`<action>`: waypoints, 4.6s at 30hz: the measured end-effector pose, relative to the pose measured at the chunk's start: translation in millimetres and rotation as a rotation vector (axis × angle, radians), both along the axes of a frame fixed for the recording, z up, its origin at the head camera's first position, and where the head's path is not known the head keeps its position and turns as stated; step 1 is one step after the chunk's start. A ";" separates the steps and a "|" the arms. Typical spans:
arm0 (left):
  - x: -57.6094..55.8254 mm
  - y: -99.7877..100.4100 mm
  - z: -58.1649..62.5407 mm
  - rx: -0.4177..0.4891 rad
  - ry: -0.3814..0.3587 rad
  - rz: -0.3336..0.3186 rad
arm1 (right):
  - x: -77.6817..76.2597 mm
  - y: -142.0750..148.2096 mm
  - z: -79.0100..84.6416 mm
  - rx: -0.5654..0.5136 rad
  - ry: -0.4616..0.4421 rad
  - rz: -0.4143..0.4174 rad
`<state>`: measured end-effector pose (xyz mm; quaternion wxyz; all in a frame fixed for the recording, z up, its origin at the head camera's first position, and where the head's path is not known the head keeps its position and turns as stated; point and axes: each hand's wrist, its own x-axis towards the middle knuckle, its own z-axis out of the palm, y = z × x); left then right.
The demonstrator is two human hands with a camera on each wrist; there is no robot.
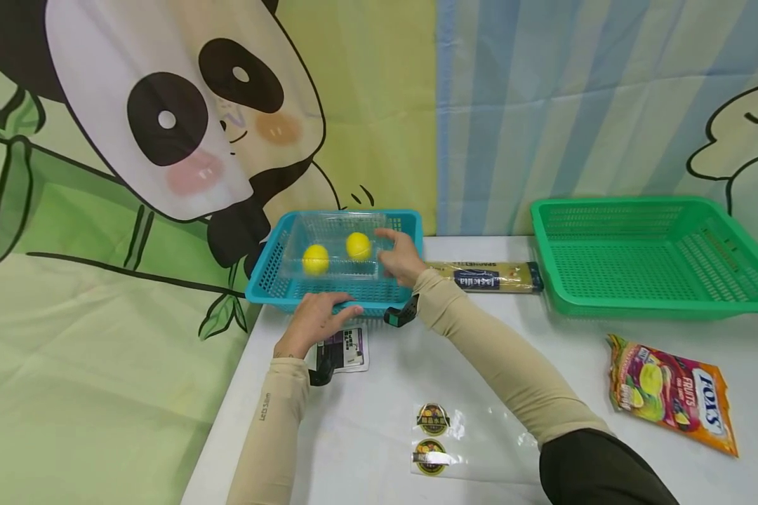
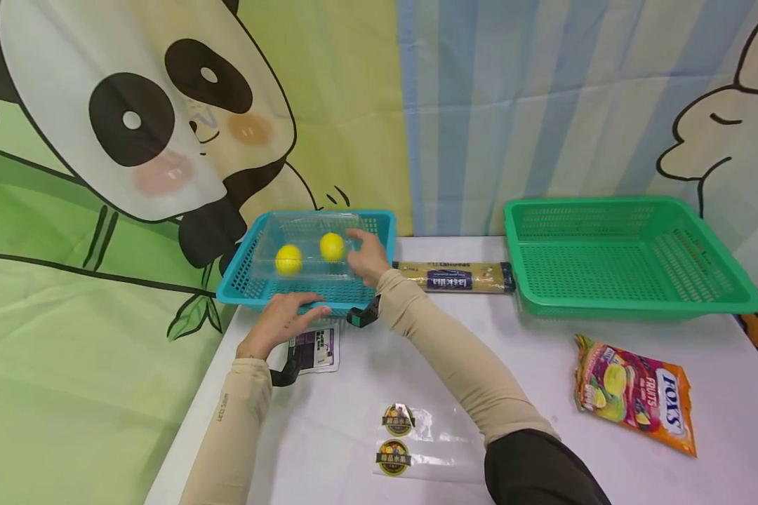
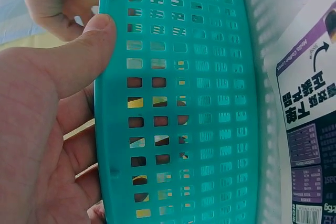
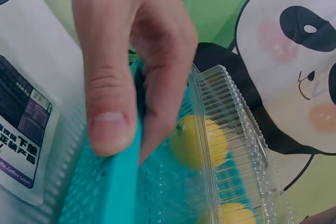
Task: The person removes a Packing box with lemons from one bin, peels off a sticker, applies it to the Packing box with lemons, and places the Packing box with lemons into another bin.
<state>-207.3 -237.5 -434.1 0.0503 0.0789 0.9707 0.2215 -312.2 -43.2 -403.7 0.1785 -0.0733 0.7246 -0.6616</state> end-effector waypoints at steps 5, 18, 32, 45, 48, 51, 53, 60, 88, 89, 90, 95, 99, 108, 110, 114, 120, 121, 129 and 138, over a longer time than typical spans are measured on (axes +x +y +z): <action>0.4 -0.3 0.4 0.005 -0.004 0.000 | 1.1 6.4 15.7 -0.012 0.007 0.007; -0.4 -1.4 -1.8 0.016 0.000 -0.004 | 10.7 44.3 63.1 -0.005 0.082 0.061; 0.5 -0.7 -4.1 0.004 0.004 -0.015 | 28.6 108.7 92.7 -0.003 0.141 -0.005; 1.9 -2.3 -2.7 0.008 -0.006 -0.011 | 52.0 168.2 111.7 0.123 0.190 0.014; 2.0 -2.1 -3.1 0.005 -0.010 -0.007 | 57.2 178.7 115.5 0.144 0.196 0.016; 1.3 -1.9 -3.3 0.004 -0.012 -0.003 | 63.2 189.5 118.8 0.162 0.193 0.014; 0.3 -1.8 -3.3 0.003 -0.013 -0.002 | 67.8 196.5 121.0 0.177 0.191 0.014; -1.4 -2.2 -1.3 0.001 -0.005 -0.013 | 85.6 220.4 122.8 0.260 0.202 0.004; 1.1 -3.9 3.0 0.009 0.023 -0.038 | 154.9 283.3 41.0 0.300 0.120 0.038; 1.2 -3.7 2.8 0.010 0.022 -0.035 | 156.2 283.6 37.3 0.293 0.115 0.035; 1.1 -3.4 2.4 0.010 0.021 -0.034 | 157.6 283.5 34.0 0.287 0.104 0.029; 0.7 -2.6 -0.5 0.010 0.020 -0.036 | 163.9 283.0 16.9 0.273 0.064 0.007; 1.0 -3.2 -2.3 0.021 0.026 -0.035 | 166.1 281.0 2.4 0.273 0.075 0.003; 0.4 -3.8 -4.0 0.028 0.029 -0.040 | 166.4 280.6 -25.0 0.239 0.125 -0.008; 0.3 -4.1 -4.2 0.028 0.029 -0.040 | 165.8 279.7 -29.7 0.235 0.125 -0.017; 0.2 -4.4 -4.2 0.029 0.035 -0.035 | 164.6 278.7 -36.3 0.234 0.111 -0.027; -0.1 -3.8 -4.4 0.029 0.039 -0.036 | 163.5 279.8 -38.8 0.242 0.097 -0.037; 0.0 -3.7 -4.6 0.030 0.039 -0.036 | 163.2 280.1 -38.6 0.248 0.098 -0.037; 0.9 -3.8 -5.6 0.049 0.054 -0.039 | 166.5 282.4 -37.5 0.256 0.114 -0.021; 14.2 6.9 -5.7 0.115 0.296 -0.115 | 179.2 288.2 -32.2 0.428 0.235 -0.134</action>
